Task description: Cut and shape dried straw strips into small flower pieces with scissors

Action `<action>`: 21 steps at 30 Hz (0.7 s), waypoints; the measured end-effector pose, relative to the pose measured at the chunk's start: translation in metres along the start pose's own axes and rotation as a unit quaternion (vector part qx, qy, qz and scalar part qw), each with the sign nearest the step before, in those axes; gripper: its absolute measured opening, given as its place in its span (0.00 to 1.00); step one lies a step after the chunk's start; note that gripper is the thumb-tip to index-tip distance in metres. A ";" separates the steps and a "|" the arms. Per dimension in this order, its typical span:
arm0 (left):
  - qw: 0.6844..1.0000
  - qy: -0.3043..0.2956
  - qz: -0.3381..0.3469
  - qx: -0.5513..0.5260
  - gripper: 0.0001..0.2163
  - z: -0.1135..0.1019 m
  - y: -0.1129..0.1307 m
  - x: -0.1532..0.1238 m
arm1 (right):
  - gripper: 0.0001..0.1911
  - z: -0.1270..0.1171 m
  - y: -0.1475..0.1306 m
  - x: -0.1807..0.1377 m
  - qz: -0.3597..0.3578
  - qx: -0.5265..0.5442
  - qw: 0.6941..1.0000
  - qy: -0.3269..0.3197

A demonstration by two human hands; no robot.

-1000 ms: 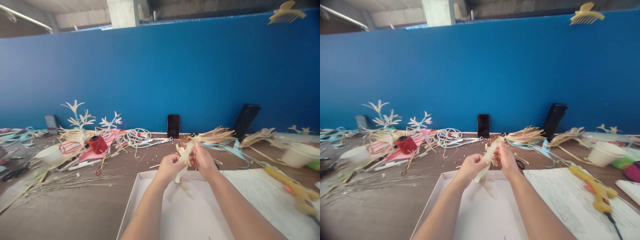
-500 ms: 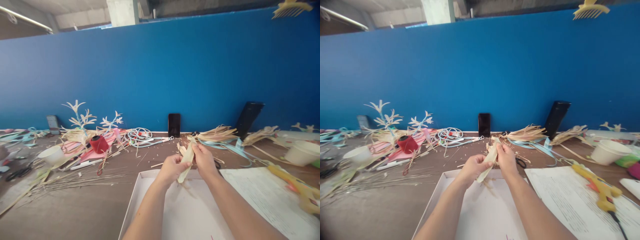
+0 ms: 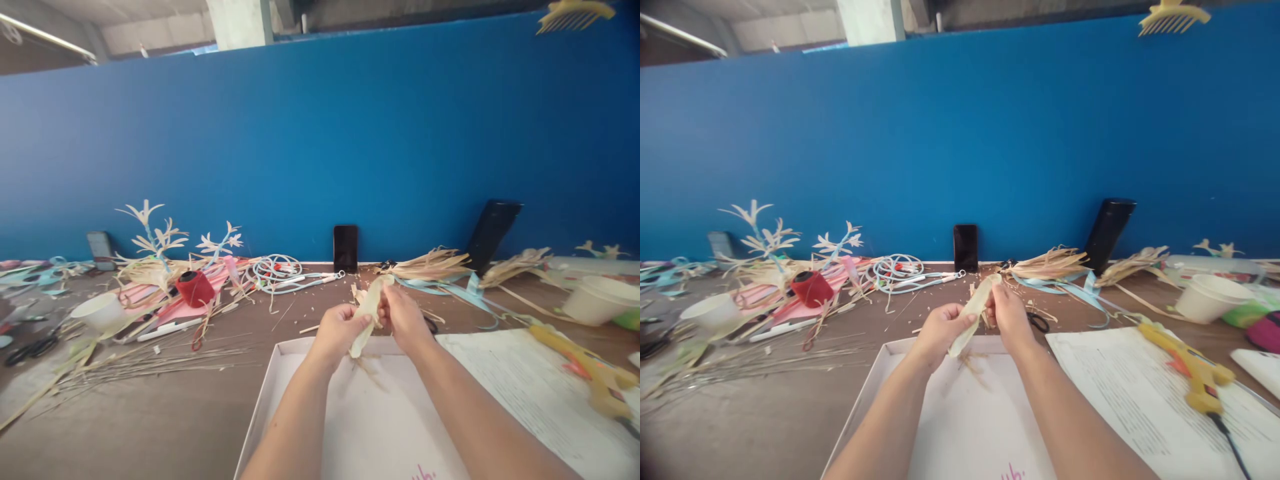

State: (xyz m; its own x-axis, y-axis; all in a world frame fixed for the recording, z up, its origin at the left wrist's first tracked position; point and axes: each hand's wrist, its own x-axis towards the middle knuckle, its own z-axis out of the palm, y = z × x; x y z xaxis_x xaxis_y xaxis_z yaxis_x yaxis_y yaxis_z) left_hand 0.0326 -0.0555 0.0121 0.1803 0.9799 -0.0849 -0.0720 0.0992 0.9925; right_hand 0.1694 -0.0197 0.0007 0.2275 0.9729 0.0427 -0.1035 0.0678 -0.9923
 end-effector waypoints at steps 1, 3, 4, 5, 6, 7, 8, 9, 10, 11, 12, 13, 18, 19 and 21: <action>1.000 0.019 0.002 -0.004 0.16 -0.001 -0.001 0.002 | 0.22 0.002 -0.001 -0.002 0.023 0.013 0.999 -0.027; 0.999 0.052 0.005 -0.015 0.16 -0.002 -0.003 0.004 | 0.20 0.005 -0.003 -0.007 0.049 0.017 0.995 -0.086; 0.998 0.064 0.007 -0.020 0.16 -0.002 -0.003 0.005 | 0.19 0.007 -0.004 -0.009 0.050 0.012 0.992 -0.114; 0.997 0.073 0.008 -0.026 0.16 -0.003 -0.003 0.005 | 0.18 0.008 -0.004 -0.011 0.044 0.005 0.990 -0.137; 0.996 0.079 0.008 -0.032 0.16 -0.003 -0.003 0.005 | 0.17 0.008 -0.004 -0.013 0.035 -0.002 0.988 -0.151; 0.996 0.080 0.008 -0.040 0.16 -0.003 -0.003 0.005 | 0.17 0.009 -0.005 -0.014 0.028 -0.006 0.987 -0.156; 0.996 0.079 0.006 -0.049 0.17 -0.003 -0.002 0.005 | 0.16 0.009 -0.005 -0.015 0.024 -0.006 0.988 -0.152; 0.996 0.075 0.002 -0.057 0.17 -0.003 -0.002 0.005 | 0.16 0.009 -0.004 -0.015 0.025 -0.002 0.990 -0.141; 0.995 0.071 -0.003 -0.065 0.17 -0.003 -0.002 0.005 | 0.16 0.009 -0.004 -0.015 0.030 0.003 0.991 -0.130; 0.995 0.069 -0.007 -0.071 0.17 -0.003 -0.003 0.006 | 0.16 0.009 -0.004 -0.014 0.038 0.007 0.992 -0.122; 0.995 0.069 -0.011 -0.075 0.17 -0.003 -0.003 0.006 | 0.16 0.009 -0.004 -0.013 0.047 0.011 0.992 -0.120; 0.994 0.073 -0.014 -0.077 0.16 -0.003 -0.004 0.007 | 0.15 0.009 -0.003 -0.012 0.055 0.014 0.991 -0.121; 0.993 0.094 -0.030 -0.066 0.17 -0.003 -0.006 0.010 | 0.13 0.009 -0.003 -0.010 0.073 0.034 0.988 -0.130; 0.993 0.094 -0.030 -0.062 0.17 -0.003 -0.006 0.010 | 0.13 0.009 -0.002 -0.010 0.075 0.036 0.988 -0.128; 0.994 0.093 -0.029 -0.054 0.17 -0.003 -0.005 0.010 | 0.12 0.008 -0.001 -0.010 0.080 0.036 0.989 -0.117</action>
State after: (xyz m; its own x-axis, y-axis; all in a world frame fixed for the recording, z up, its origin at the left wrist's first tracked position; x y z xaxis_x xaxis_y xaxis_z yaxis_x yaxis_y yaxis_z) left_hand 0.0320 -0.0459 0.0059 0.0042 0.9860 -0.1668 -0.1739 0.1650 0.9708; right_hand 0.1593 -0.0277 0.0027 -0.0260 0.9965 -0.0798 -0.1915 -0.0833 -0.9779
